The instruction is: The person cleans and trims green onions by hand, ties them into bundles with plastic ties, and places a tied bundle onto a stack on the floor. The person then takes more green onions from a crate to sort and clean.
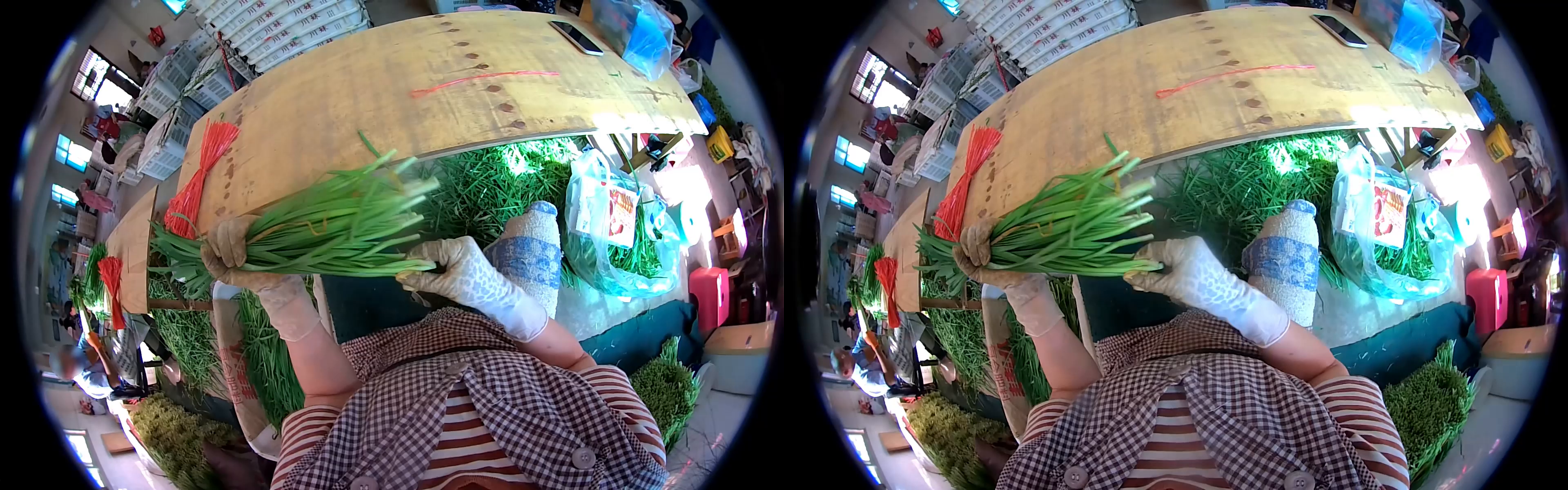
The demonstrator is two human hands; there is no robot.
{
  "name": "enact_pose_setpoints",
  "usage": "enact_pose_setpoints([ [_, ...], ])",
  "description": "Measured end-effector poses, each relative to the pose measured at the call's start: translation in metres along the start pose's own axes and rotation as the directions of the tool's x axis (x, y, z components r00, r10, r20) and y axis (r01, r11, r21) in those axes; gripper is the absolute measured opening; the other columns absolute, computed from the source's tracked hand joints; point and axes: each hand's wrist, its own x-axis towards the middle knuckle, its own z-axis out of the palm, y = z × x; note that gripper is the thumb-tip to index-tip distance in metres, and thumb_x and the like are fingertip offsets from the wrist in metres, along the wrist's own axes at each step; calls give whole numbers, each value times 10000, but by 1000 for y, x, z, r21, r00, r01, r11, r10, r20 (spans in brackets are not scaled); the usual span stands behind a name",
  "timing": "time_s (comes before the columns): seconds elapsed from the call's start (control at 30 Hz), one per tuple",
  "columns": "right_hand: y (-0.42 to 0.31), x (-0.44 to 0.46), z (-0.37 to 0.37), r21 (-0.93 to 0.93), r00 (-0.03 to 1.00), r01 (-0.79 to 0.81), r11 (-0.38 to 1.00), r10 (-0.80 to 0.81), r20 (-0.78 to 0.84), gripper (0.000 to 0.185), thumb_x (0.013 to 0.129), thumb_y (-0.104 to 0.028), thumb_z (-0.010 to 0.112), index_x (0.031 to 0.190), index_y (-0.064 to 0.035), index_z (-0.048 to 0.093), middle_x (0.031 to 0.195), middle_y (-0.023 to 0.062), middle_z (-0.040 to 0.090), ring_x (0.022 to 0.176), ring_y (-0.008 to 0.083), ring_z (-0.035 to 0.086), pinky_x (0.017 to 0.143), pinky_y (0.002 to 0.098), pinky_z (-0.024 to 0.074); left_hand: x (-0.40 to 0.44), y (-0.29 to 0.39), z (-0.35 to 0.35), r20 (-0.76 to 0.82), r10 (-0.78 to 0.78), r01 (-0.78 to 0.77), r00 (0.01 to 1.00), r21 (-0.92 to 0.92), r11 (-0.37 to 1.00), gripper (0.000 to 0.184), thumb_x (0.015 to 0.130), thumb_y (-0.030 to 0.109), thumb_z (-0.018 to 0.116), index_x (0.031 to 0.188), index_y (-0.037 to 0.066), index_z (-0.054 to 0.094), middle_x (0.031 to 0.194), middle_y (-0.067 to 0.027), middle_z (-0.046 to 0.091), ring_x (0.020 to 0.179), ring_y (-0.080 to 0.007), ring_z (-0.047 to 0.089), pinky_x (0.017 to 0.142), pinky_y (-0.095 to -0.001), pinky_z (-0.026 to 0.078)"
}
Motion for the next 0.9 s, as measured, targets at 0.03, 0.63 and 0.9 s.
enact_pose_setpoints([
  [0.03, 6, -2, -6, -128, 998, 35, 991, -41, -49, 290, 808, -287, 728, 951, -38, 689, 789, 149, 679, 694, 233, 674, 647, 320, 535, -2, -4, 4, -12, -8, 8, 1000, -15, 1000, 324, 831, 110, 602, 593, 180, 393, 498, 79, 423, 468, -34, 410, 636, -183, 431],
  [0.63, 20, 16, -25, 23, 934, -50, 998, 55, -353, 201, 859, -100, 660, 1033, -2, 675, 894, 122, 711, 766, 108, 670, 704, 266, 544, -1, 28, 0, -395, -104, 197, 913, 204, 959, 255, 889, 219, 550, 681, 171, 410, 659, 52, 447, 687, -152, 460, 875, -382, 421],
  [0.9, 22, 3, -38, 475, 978, -146, 868, 198, -60, 233, 877, -176, 681, 975, 36, 675, 839, 113, 698, 703, 126, 649, 708, 250, 511, -9, 22, -9, -185, -7, 31, 983, 129, 991, 294, 850, 152, 579, 619, 180, 399, 577, 72, 405, 587, -83, 422, 721, -261, 422],
])
